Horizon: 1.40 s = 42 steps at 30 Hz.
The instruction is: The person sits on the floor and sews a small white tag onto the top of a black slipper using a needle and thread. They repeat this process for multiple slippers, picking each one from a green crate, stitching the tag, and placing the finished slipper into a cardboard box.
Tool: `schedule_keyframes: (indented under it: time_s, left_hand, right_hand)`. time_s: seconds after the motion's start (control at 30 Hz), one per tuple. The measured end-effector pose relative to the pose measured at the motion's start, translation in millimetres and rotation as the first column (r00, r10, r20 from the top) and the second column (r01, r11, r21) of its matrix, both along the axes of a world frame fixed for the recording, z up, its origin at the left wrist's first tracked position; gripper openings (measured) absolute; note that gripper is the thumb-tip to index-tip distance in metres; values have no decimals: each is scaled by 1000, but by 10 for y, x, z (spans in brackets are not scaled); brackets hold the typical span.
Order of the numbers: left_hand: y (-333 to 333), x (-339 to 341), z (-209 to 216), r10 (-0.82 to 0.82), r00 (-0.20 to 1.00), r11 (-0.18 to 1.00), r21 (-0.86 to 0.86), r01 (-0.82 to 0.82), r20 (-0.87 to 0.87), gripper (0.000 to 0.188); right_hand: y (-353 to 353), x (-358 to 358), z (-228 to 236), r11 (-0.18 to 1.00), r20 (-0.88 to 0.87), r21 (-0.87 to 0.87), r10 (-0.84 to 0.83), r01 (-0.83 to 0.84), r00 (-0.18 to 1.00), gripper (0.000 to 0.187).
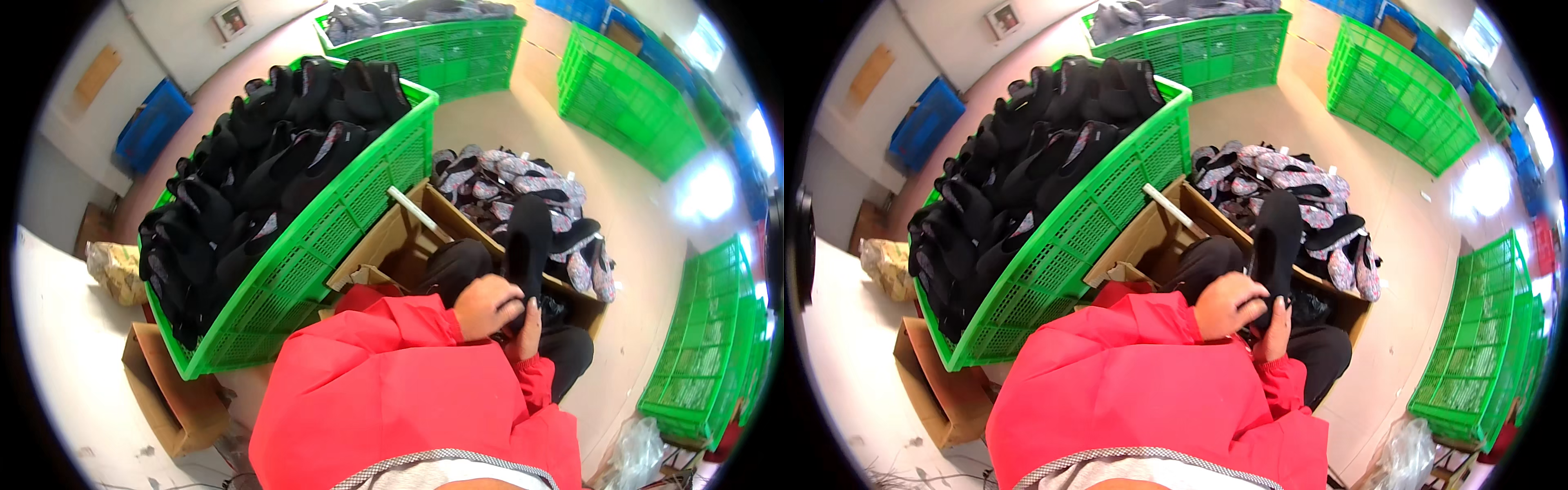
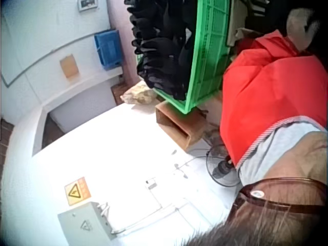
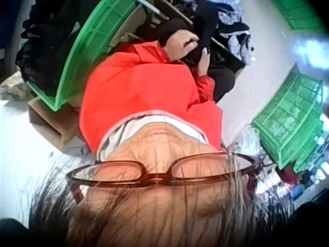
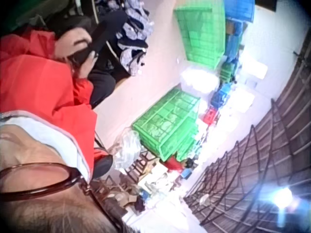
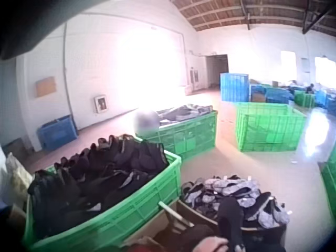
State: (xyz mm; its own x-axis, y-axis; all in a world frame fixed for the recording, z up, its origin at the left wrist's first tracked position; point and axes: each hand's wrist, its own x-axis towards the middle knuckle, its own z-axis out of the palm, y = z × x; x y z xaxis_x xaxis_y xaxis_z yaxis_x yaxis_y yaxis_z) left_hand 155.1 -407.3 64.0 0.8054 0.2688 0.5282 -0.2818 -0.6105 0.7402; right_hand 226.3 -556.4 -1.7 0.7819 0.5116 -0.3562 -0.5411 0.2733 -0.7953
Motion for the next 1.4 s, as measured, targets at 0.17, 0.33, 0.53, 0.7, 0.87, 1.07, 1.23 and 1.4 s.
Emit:
schedule_keyframes:
  time_s: [0.17,0.33,0.53,0.7,0.87,1.07,1.23,1.4]
  left_hand:
    - [-226,-71,-243,-218,975,969,111,221,-39,20]
    - [-158,-65,-112,-295,955,934,217,285,17,13]
    - [463,-280,503,50,970,918,372,-139,239,28]
    - [1298,-411,1135,283,892,695,565,-444,353,23]
    - [2854,-930,1775,539,709,230,730,-644,455,27]
    - [2210,-920,2218,562,606,442,414,-796,564,30]
    - [929,-998,2521,-132,909,764,624,-161,396,16]
    - [16,-553,2407,-256,565,930,359,-77,785,23]
  right_hand:
    - [10,-92,206,999,30,-34,-12,13,999,41]
    - [-220,47,-82,942,-223,237,290,-237,931,51]
    - [-122,69,243,991,-123,-80,100,-110,987,57]
    - [-400,232,-209,989,-232,-142,4,-38,973,40]
    - [-244,149,-238,978,-236,-131,127,-161,963,35]
    - [-243,137,-295,967,-271,-205,95,-154,958,34]
    - [-362,265,-811,956,-339,-157,183,-248,923,29]
    - [-293,131,-632,941,-332,-277,97,-195,938,22]
